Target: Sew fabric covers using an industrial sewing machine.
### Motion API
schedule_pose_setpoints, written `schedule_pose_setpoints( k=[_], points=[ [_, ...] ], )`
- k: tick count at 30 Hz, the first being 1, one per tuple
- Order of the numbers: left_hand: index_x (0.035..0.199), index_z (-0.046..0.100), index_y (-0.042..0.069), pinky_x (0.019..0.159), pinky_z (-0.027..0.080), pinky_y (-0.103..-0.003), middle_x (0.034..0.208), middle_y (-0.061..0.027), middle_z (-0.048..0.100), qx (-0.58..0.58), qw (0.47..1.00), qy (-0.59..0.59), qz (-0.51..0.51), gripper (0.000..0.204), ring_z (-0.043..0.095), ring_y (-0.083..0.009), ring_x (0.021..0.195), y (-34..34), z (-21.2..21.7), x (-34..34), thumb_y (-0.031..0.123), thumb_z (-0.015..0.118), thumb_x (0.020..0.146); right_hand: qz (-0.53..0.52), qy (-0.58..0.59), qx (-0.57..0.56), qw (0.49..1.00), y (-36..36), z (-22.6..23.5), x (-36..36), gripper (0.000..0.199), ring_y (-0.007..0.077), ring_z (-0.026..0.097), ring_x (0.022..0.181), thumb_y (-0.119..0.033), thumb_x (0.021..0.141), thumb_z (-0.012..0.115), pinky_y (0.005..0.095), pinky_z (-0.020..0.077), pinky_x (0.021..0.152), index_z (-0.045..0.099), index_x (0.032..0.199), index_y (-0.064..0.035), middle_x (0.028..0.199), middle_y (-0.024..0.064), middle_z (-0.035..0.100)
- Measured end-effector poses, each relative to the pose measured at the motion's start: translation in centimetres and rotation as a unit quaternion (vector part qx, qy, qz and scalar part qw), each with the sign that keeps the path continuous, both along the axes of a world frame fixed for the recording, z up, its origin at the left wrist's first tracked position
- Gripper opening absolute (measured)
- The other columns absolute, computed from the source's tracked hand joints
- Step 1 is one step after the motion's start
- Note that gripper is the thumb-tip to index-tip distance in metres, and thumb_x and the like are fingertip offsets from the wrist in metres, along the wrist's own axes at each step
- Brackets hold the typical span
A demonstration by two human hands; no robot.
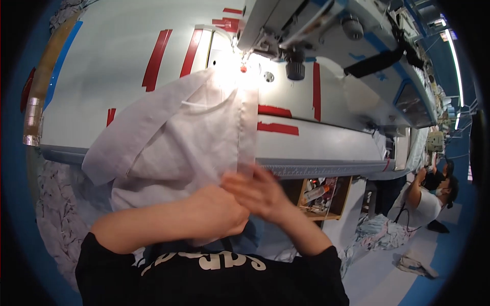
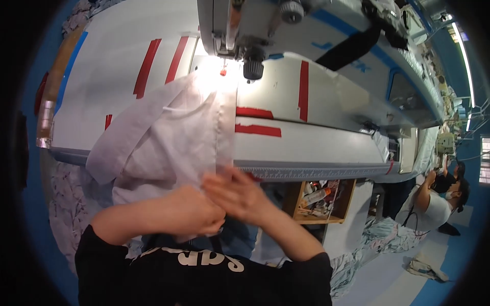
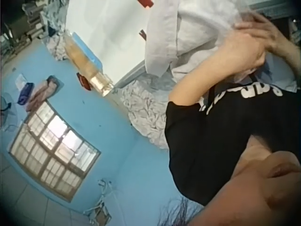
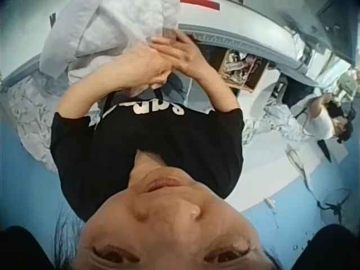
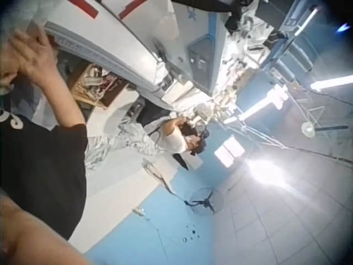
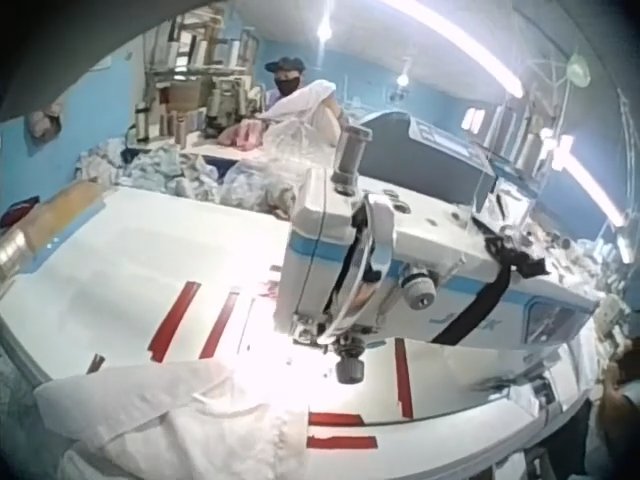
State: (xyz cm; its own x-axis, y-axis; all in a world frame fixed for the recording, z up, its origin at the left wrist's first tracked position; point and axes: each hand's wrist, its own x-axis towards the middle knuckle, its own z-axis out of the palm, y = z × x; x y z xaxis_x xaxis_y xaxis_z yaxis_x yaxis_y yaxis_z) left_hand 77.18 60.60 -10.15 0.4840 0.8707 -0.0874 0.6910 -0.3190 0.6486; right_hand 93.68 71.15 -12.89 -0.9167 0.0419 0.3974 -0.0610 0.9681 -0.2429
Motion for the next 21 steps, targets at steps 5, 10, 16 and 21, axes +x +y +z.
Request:
schedule_pose_setpoints(
  k=[5,10,16,21],
  points=[
    [0.102,0.064,0.006,0.076,0.051,-0.033,0.108,-0.007,0.064,0.358,0.907,0.071,0.212,0.025,0.061,-0.0193,0.092,7.8,-2.6,-7.0,0.011,0.062,0.077,0.068,0.015,-0.18,0.981,-0.7,-1.4,-1.2,0.019,0.0259,0.065,0.105,-0.004,0.079,0.059,0.0381,0.0485,0.093,0.069,0.095,-0.0038,0.105,0.012,0.069],
    [0.106,0.064,0.006,0.087,0.048,-0.032,0.107,-0.0014,0.064,0.37,0.901,0.069,0.215,0.03,0.057,-0.0169,0.1,9.5,-3.5,-9.7,0.009,0.066,0.076,0.051,-0.01,-0.184,0.982,0.4,-0.6,-0.8,0.018,0.0231,0.065,0.107,-0.008,0.08,0.06,0.0366,0.0478,0.094,0.07,0.095,-0.0046,0.106,0.0102,0.069],
    [0.1,0.065,0.008,0.085,0.048,-0.032,0.1,0.0001,0.063,0.364,0.903,0.064,0.221,0.025,0.057,-0.0184,0.095,11.0,-3.5,-10.6,0.008,0.067,0.074,0.038,-0.019,-0.195,0.98,1.4,0.0,-1.3,0.018,0.0224,0.065,0.106,-0.007,0.08,0.061,0.0356,0.0502,0.091,0.071,0.094,-0.0056,0.103,0.0098,0.07],
    [0.093,0.064,0.009,0.077,0.048,-0.035,0.089,-0.0023,0.06,0.369,0.899,0.051,0.231,0.02,0.057,-0.0209,0.087,11.8,-3.5,-11.7,0.006,0.067,0.073,0.041,-0.015,-0.218,0.975,1.6,0.2,-1.9,0.017,0.0223,0.066,0.105,-0.009,0.079,0.063,0.0354,0.0511,0.09,0.071,0.094,-0.0055,0.103,0.0097,0.071]
  ],
)
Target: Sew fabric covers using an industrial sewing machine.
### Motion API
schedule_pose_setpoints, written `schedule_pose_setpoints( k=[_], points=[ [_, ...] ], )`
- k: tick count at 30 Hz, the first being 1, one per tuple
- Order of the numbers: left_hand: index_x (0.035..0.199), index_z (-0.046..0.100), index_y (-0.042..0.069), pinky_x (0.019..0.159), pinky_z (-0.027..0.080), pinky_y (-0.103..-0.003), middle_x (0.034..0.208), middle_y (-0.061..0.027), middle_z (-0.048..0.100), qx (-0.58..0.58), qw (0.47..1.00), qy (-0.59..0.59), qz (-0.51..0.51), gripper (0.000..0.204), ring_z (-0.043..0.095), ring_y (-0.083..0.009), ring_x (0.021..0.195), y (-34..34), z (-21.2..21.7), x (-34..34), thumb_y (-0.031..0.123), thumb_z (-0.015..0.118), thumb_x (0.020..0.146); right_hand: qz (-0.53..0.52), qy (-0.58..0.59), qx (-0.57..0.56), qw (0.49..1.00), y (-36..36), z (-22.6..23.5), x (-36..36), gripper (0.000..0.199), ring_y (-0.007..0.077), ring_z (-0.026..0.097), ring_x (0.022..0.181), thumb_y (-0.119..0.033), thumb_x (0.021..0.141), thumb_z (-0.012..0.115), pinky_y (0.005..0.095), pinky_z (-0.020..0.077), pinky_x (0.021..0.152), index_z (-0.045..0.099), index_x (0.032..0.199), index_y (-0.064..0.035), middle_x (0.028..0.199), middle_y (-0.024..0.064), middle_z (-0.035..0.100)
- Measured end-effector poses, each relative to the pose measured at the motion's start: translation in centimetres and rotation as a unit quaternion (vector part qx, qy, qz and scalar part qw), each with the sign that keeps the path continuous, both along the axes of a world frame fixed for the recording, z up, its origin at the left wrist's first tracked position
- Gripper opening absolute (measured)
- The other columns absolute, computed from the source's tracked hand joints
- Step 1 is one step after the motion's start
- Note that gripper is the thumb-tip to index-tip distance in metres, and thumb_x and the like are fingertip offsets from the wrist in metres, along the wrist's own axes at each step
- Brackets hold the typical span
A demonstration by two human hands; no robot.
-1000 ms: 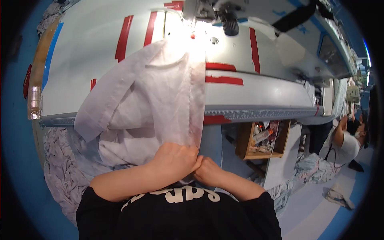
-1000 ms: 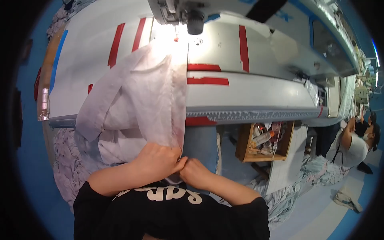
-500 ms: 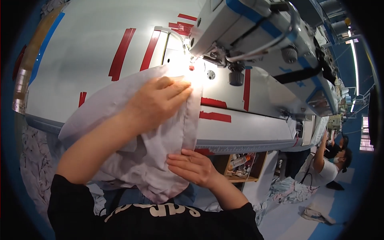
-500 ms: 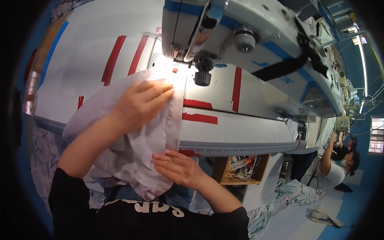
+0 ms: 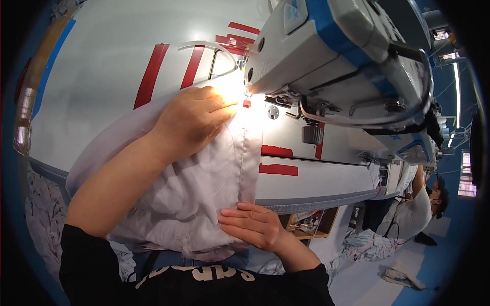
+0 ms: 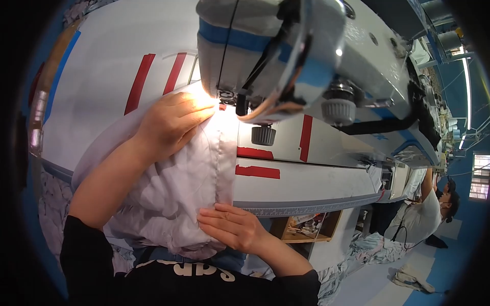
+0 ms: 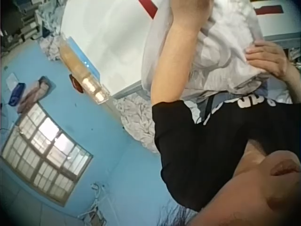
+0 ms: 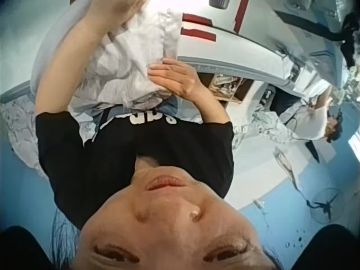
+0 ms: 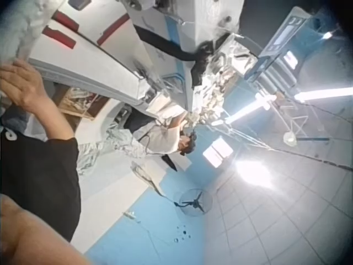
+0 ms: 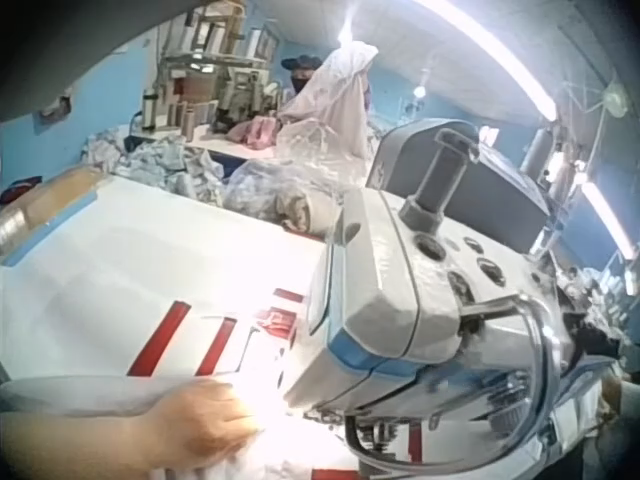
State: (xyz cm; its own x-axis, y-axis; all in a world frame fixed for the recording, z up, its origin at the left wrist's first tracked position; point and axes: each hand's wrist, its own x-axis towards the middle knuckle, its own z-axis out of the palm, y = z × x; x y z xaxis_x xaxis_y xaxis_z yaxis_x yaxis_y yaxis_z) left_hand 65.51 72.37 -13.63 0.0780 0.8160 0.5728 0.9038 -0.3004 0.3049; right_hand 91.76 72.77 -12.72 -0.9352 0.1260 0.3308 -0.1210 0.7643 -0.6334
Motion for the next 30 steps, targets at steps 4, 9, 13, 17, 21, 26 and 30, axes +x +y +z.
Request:
schedule_pose_setpoints(
  k=[4,9,13,17,21,26,30],
  points=[
    [0.092,0.064,0.009,0.077,0.048,-0.035,0.089,-0.0025,0.06,-0.011,1.0,-0.003,0.006,0.02,0.057,-0.0212,0.087,0.8,-0.2,-0.7,0.005,0.067,0.073,0.012,-0.001,-0.012,1.0,0.8,0.2,-0.3,0.019,0.0234,0.064,0.107,-0.006,0.076,0.063,0.0379,0.0516,0.093,0.068,0.094,-0.0027,0.107,0.0103,0.068],
    [0.096,0.065,0.008,0.082,0.049,-0.033,0.1,-0.0026,0.064,-0.035,0.999,0.009,-0.005,0.023,0.058,-0.0208,0.095,2.0,0.3,-2.1,0.005,0.066,0.073,0.004,-0.027,-0.039,0.999,2.3,0.9,-1.2,0.015,0.0219,0.066,0.104,-0.01,0.081,0.062,0.037,0.051,0.092,0.07,0.093,-0.0073,0.103,0.0076,0.07],
    [0.098,0.065,0.007,0.083,0.05,-0.033,0.104,-0.0029,0.065,-0.029,1.0,-0.003,-0.001,0.025,0.06,-0.0211,0.096,3.2,0.0,-2.9,0.004,0.065,0.073,0.015,-0.053,-0.051,0.997,3.5,1.2,-1.7,0.016,0.0218,0.065,0.105,-0.011,0.084,0.06,0.0374,0.0507,0.093,0.07,0.095,-0.0071,0.105,0.008,0.07],
    [0.093,0.064,0.006,0.076,0.051,-0.034,0.097,-0.0027,0.066,0.032,0.999,-0.016,0.024,0.021,0.062,-0.0222,0.088,4.3,-0.7,-3.3,0.002,0.063,0.072,0.01,-0.064,-0.051,0.997,4.5,1.2,-2.1,0.016,0.0222,0.065,0.105,-0.013,0.086,0.058,0.0381,0.0506,0.093,0.07,0.095,-0.0068,0.104,0.0079,0.07],
    [0.084,0.062,0.006,0.068,0.051,-0.034,0.088,-0.0024,0.065,0.053,0.997,-0.051,0.033,0.014,0.063,-0.0236,0.08,5.9,-1.2,-3.7,0.002,0.063,0.071,-0.018,-0.053,-0.063,0.996,4.8,0.7,-2.1,0.016,0.0226,0.065,0.105,-0.014,0.087,0.058,0.0387,0.0504,0.092,0.07,0.094,-0.0073,0.103,0.0073,0.07],
    [0.087,0.062,0.005,0.071,0.051,-0.036,0.091,-0.0047,0.066,0.029,0.999,-0.026,0.021,0.012,0.063,-0.0263,0.082,5.8,-0.6,-4.2,0.003,0.06,0.075,-0.061,-0.054,-0.089,0.993,4.5,0.6,-2.0,0.016,0.0223,0.063,0.109,-0.011,0.088,0.057,0.0412,0.0447,0.099,0.071,0.097,-0.0125,0.103,0.006,0.07],
    [0.099,0.064,0.003,0.078,0.052,-0.037,0.101,-0.0115,0.066,0.026,0.999,-0.026,0.002,0.024,0.063,-0.0297,0.089,2.0,0.3,-2.9,0.0,0.059,0.077,-0.199,0.007,-0.086,0.976,3.3,0.1,-0.9,0.015,0.0332,0.046,0.129,-0.014,0.087,0.06,0.0414,0.0396,0.104,0.072,0.096,-0.0105,0.123,0.0154,0.06]
  ],
)
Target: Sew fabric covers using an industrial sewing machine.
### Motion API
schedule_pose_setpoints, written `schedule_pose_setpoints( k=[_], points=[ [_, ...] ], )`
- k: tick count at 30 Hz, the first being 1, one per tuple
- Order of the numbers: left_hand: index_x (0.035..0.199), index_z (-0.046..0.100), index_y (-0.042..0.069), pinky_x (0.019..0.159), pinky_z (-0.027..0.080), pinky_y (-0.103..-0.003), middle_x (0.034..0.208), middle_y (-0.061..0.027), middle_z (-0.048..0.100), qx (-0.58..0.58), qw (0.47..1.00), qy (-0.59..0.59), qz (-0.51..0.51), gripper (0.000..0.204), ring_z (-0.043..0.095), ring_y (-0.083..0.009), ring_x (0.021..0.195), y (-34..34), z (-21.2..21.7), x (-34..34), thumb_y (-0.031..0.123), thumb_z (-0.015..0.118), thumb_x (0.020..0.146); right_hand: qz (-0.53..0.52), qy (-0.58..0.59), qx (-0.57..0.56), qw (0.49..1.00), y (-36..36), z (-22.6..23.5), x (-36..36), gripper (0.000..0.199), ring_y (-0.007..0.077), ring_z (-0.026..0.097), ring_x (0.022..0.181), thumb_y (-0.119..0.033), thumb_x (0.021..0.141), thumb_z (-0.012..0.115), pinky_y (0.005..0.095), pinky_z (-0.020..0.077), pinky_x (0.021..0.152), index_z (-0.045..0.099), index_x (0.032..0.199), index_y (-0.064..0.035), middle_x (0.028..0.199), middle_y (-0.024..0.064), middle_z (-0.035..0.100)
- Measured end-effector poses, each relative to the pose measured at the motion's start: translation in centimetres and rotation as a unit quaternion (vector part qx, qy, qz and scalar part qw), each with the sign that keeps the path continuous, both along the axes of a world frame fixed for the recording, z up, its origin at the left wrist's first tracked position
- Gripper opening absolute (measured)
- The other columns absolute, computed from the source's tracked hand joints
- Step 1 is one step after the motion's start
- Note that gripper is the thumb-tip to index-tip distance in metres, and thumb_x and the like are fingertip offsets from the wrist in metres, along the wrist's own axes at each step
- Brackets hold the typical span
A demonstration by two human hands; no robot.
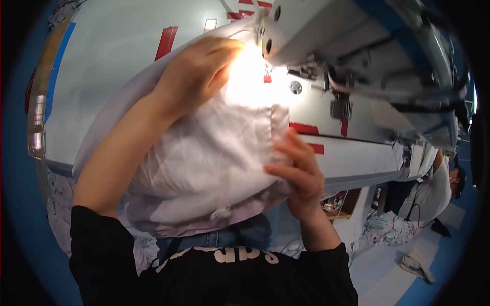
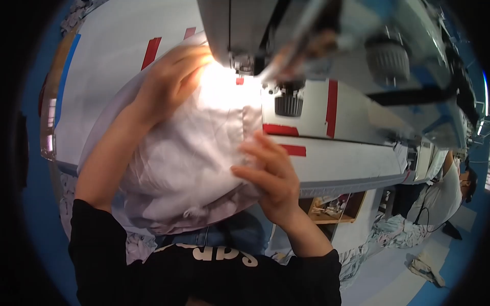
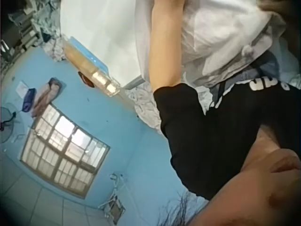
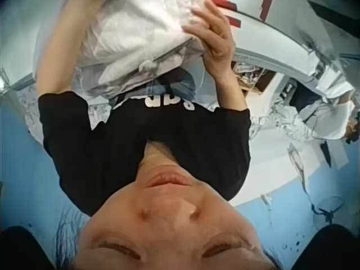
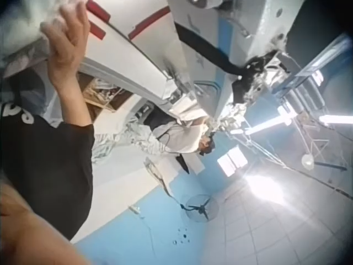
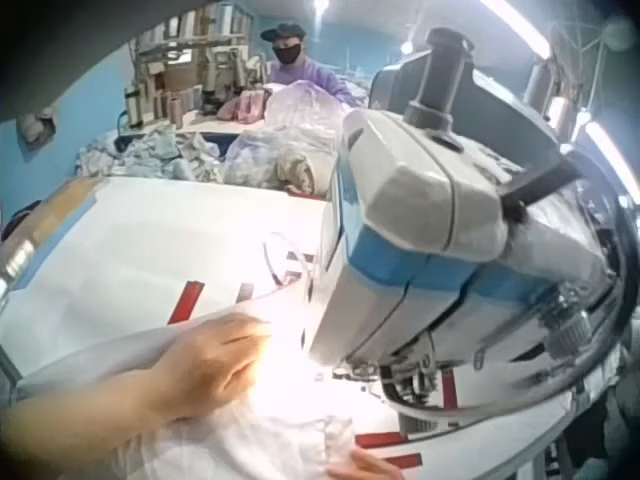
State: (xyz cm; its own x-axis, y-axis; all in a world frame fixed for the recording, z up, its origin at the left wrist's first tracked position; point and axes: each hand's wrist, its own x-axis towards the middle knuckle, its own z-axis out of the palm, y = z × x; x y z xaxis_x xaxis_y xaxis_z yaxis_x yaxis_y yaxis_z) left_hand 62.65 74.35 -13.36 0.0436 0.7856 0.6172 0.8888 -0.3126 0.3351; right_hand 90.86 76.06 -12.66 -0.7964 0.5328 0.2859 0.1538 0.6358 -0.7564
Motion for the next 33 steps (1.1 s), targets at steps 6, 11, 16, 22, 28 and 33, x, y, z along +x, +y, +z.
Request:
schedule_pose_setpoints(
  k=[6,11,16,22,28,33],
  points=[
    [0.108,0.065,0.003,0.081,0.052,-0.033,0.107,-0.0141,0.065,-0.056,0.986,-0.121,-0.102,0.027,0.064,-0.0272,0.096,-12.4,3.8,5.3,0.002,0.058,0.082,-0.064,0.125,-0.697,0.703,-6.2,1.0,-1.9,0.059,0.0251,0.052,0.121,-0.02,0.091,0.056,0.0385,0.0432,0.101,0.031,0.14,0.0021,0.132,0.017,0.05],
    [0.106,0.063,0.003,0.083,0.05,-0.033,0.107,-0.0129,0.064,-0.164,0.949,-0.27,-0.01,0.019,0.063,-0.0269,0.095,-11.4,1.2,5.0,0.005,0.055,0.089,0.105,-0.011,-0.625,0.773,-16.0,-4.5,-5.1,0.048,0.014,0.054,0.11,-0.015,0.085,0.067,0.0319,0.0439,0.094,0.049,0.127,-0.0008,0.118,0.0075,0.057],
    [0.105,0.063,0.002,0.077,0.048,-0.03,0.104,-0.0116,0.064,-0.14,0.974,-0.179,-0.01,0.018,0.063,-0.0244,0.09,-11.9,0.5,0.2,0.009,0.056,0.089,0.088,0.025,-0.707,0.701,-11.1,2.6,3.8,0.049,0.0205,0.055,0.113,-0.013,0.083,0.059,0.0342,0.0385,0.102,0.049,0.128,0.0037,0.123,0.0128,0.058],
    [0.102,0.063,0.003,0.063,0.048,-0.027,0.103,-0.0067,0.064,-0.118,0.989,-0.082,0.025,0.018,0.057,-0.0184,0.068,-10.6,0.5,-4.2,0.009,0.06,0.085,0.163,-0.14,-0.698,0.683,-15.7,-5.1,5.4,0.066,0.0197,0.05,0.119,-0.023,0.081,0.067,0.0353,0.0382,0.102,0.041,0.135,0.0021,0.13,0.0121,0.053],
    [0.104,0.062,0.007,0.061,0.048,-0.029,0.107,-0.0041,0.062,-0.139,0.99,-0.007,-0.008,0.022,0.055,-0.0195,0.063,-10.9,1.2,-3.6,0.01,0.063,0.083,-0.046,0.093,-0.578,0.81,-11.3,-7.5,4.7,0.066,0.0208,0.052,0.118,-0.016,0.078,0.075,0.0343,0.038,0.102,0.043,0.133,0.0003,0.124,0.0102,0.055],
    [0.108,0.061,0.008,0.07,0.05,-0.032,0.11,-0.0048,0.062,-0.134,0.989,0.044,0.045,0.025,0.062,-0.0223,0.075,-10.7,1.6,-2.1,0.011,0.063,0.084,-0.131,0.01,-0.487,0.864,-10.3,-7.8,4.7,0.018,0.0159,0.062,0.076,-0.012,0.083,0.067,0.0331,0.0467,0.069,0.062,0.093,0.0019,0.08,0.0029,0.065]
  ],
)
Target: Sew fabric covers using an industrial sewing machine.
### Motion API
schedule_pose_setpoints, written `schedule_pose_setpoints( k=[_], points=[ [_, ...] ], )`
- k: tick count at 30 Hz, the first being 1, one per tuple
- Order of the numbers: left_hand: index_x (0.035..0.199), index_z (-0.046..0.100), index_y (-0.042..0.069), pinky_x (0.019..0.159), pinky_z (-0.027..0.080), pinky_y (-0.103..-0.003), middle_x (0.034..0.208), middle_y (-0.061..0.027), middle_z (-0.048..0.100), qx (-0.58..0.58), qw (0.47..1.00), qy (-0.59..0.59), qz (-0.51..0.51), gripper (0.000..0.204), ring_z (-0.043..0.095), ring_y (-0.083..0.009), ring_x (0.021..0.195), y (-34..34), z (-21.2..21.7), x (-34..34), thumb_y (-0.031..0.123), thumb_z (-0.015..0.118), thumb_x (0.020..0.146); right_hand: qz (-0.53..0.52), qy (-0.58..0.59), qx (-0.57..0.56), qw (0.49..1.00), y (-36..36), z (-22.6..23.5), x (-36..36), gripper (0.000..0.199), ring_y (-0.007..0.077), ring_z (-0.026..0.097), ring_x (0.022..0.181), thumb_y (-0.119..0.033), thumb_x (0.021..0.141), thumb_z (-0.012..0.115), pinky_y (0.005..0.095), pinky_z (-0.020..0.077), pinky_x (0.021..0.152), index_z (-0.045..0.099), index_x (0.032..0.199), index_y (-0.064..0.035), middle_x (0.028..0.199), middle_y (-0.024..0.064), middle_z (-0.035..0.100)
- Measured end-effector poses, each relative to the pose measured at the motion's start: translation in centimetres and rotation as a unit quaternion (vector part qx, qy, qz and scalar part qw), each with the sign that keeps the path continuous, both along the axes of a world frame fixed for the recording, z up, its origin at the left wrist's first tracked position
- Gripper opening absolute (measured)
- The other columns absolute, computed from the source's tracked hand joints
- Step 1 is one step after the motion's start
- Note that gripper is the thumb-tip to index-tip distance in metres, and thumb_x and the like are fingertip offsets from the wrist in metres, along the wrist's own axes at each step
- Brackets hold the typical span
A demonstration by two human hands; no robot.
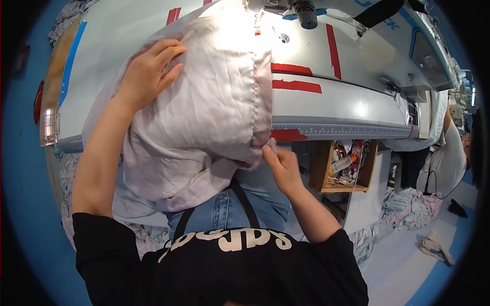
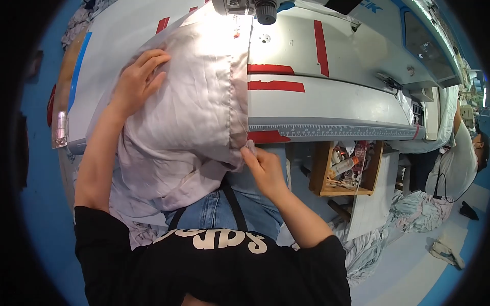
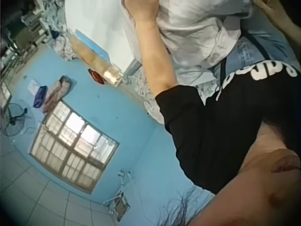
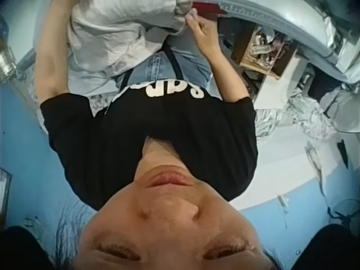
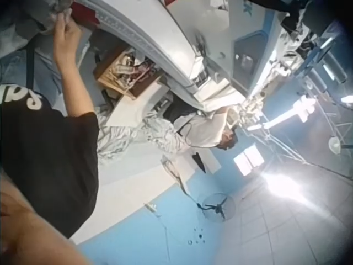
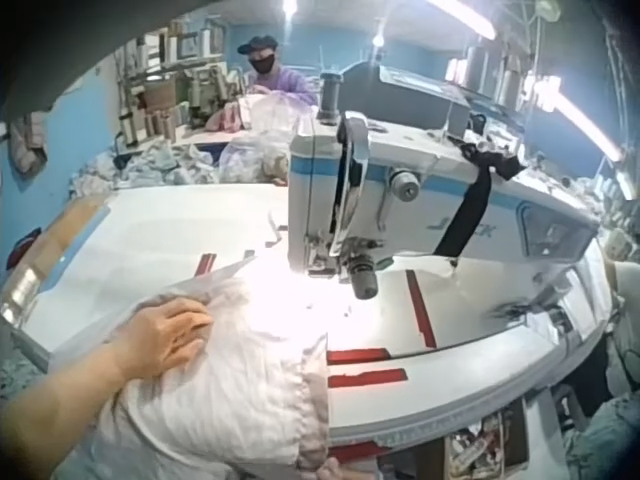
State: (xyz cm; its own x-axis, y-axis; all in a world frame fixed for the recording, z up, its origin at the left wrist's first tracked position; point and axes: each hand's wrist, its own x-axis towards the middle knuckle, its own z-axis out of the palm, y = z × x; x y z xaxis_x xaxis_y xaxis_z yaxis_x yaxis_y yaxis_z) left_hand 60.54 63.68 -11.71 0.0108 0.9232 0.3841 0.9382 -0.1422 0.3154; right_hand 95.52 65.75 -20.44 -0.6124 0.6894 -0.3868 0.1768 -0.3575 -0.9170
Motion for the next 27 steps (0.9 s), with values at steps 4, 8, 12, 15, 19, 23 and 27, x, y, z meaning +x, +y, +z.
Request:
schedule_pose_setpoints(
  k=[4,8,12,15,19,23,27],
  points=[
    [0.107,0.062,0.007,0.075,0.05,-0.034,0.112,-0.0054,0.062,-0.091,0.988,-0.073,0.1,0.024,0.064,-0.0238,0.086,-1.4,1.1,1.2,0.008,0.063,0.083,0.042,-0.139,0.48,0.865,-0.3,4.4,1.8,0.006,0.0293,0.06,0.059,0.0,0.08,0.062,0.0322,0.0465,0.054,0.065,0.086,-0.0003,0.069,0.013,0.061],
    [0.106,0.064,0.001,0.074,0.051,-0.034,0.109,-0.0117,0.065,0.106,0.988,-0.103,-0.038,0.027,0.064,-0.0262,0.09,-1.5,4.3,6.5,-0.003,0.06,0.08,0.212,0.106,0.487,0.841,-4.8,8.2,-0.8,0.014,0.0313,0.063,0.074,-0.017,0.081,0.064,0.0406,0.0495,0.062,0.062,0.09,-0.0061,0.08,0.0117,0.062],
    [0.099,0.065,-0.002,0.073,0.052,-0.032,0.103,-0.0133,0.065,0.107,0.972,-0.014,-0.209,0.031,0.064,-0.0242,0.087,-2.5,6.6,11.9,-0.002,0.064,0.068,0.342,0.008,0.448,0.826,-5.9,4.1,-5.2,0.035,0.0302,0.063,0.081,-0.04,0.079,0.068,0.0407,0.0507,0.066,0.062,0.086,-0.0062,0.086,0.0106,0.062],
    [0.098,0.065,-0.003,0.072,0.053,-0.033,0.101,-0.0124,0.064,-0.004,0.987,-0.055,-0.15,0.03,0.064,-0.0261,0.085,-5.0,4.9,11.0,0.0,0.064,0.069,0.236,-0.076,0.295,0.923,-3.4,3.3,-0.2,0.03,0.0268,0.063,0.077,-0.028,0.076,0.075,0.0333,0.0513,0.067,0.063,0.089,-0.0043,0.088,0.0119,0.063],
    [0.098,0.066,-0.003,0.071,0.054,-0.036,0.098,-0.0147,0.065,0.009,0.981,-0.137,-0.135,0.031,0.065,-0.0292,0.084,-5.8,3.6,13.3,-0.006,0.064,0.068,-0.074,-0.075,0.265,0.959,-0.5,2.2,1.2,0.034,0.0225,0.065,0.085,-0.023,0.079,0.074,0.0313,0.0508,0.074,0.064,0.102,0.0002,0.095,0.0106,0.067],
    [0.102,0.061,-0.002,0.073,0.052,-0.033,0.098,-0.0103,0.061,0.008,0.98,-0.14,-0.142,0.031,0.062,-0.026,0.088,-3.0,1.8,15.3,0.001,0.061,0.072,-0.012,-0.006,0.072,0.997,-1.6,-1.5,-0.5,0.028,0.0116,0.06,0.086,-0.021,0.088,0.065,0.0261,0.0473,0.076,0.065,0.105,0.0005,0.094,0.0054,0.068],
    [0.1,0.061,-0.001,0.067,0.049,-0.032,0.094,-0.0087,0.06,-0.022,0.992,-0.098,-0.078,0.031,0.061,-0.0247,0.083,-4.0,-0.4,12.7,0.001,0.062,0.07,0.223,-0.045,-0.12,0.966,-2.2,0.9,0.2,0.018,0.0075,0.058,0.092,-0.012,0.093,0.059,0.0263,0.0465,0.085,0.065,0.104,0.0014,0.096,-0.0009,0.066]
  ],
)
